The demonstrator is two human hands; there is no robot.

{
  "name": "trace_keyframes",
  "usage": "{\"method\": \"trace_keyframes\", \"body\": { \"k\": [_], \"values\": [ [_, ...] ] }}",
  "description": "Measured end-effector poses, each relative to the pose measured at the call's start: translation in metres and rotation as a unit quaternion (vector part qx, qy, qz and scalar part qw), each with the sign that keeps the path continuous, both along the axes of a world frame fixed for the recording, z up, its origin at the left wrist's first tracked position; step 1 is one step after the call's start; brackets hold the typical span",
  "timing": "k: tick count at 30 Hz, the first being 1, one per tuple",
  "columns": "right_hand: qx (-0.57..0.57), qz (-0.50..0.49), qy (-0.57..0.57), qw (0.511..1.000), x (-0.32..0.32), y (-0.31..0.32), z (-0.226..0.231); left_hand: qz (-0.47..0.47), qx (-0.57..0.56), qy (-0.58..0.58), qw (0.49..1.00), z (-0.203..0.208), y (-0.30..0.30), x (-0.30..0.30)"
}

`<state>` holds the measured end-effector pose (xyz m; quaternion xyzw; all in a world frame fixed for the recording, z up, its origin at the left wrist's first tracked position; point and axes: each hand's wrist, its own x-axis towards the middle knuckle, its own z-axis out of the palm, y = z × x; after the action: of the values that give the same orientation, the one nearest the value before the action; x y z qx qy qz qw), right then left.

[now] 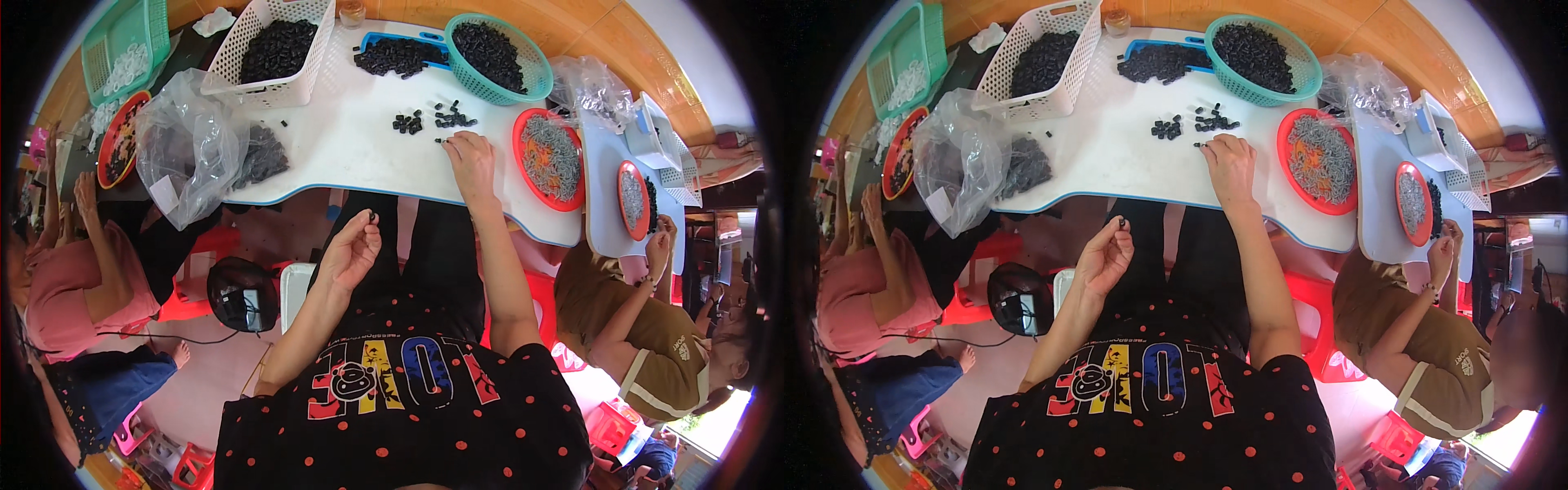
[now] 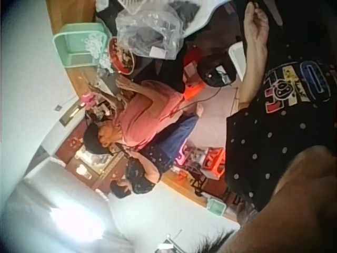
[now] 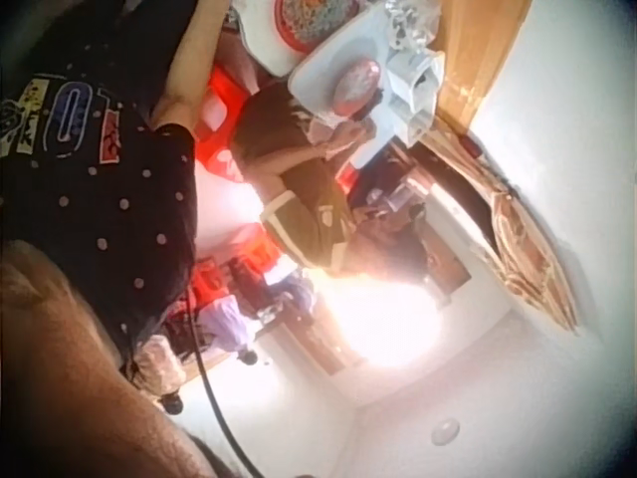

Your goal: Sorting and inspecting small black and orange components at a shared workshop table.

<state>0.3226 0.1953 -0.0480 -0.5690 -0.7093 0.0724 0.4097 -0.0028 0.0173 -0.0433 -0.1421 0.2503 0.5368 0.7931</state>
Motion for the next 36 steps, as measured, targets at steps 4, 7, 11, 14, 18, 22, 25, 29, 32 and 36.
{"method": "trace_keyframes", "body": {
  "k": [4,7,11,14,18,22,25,29,32,36],
  "values": [
    [-0.036,-0.013,0.051,0.998,0.008,0.014,-0.001,0.004,-0.019,-0.001,1.000,-0.006,-0.012,-0.009],
    [-0.068,-0.017,0.091,0.993,0.005,0.022,0.003,0.005,-0.017,-0.003,1.000,-0.012,-0.013,-0.014],
    [0.004,0.074,-0.012,0.997,-0.032,0.048,0.028,-0.001,-0.024,-0.008,1.000,-0.011,-0.017,-0.014],
    [0.052,0.132,-0.080,0.987,-0.046,0.075,0.040,-0.001,-0.019,-0.011,1.000,-0.003,-0.018,-0.011],
    [-0.050,0.158,-0.251,0.954,-0.048,0.114,0.021,0.008,-0.024,-0.001,1.000,-0.002,-0.021,-0.016],
    [-0.086,0.176,-0.287,0.938,-0.057,0.131,0.017,0.023,-0.023,0.002,0.999,-0.007,-0.024,-0.029],
    [-0.101,0.182,-0.280,0.937,-0.057,0.135,0.023,0.024,-0.015,-0.002,1.000,-0.009,-0.023,-0.032],
    [-0.060,0.185,-0.212,0.958,-0.048,0.125,0.037,0.015,-0.017,-0.004,1.000,-0.006,-0.023,-0.026],
    [-0.156,0.124,-0.034,0.979,-0.040,0.097,0.060,0.014,-0.006,0.003,1.000,-0.004,-0.024,-0.024],
    [-0.189,0.057,0.137,0.971,-0.019,0.068,0.056,0.001,-0.001,0.005,1.000,-0.001,-0.021,-0.021]
  ]
}}
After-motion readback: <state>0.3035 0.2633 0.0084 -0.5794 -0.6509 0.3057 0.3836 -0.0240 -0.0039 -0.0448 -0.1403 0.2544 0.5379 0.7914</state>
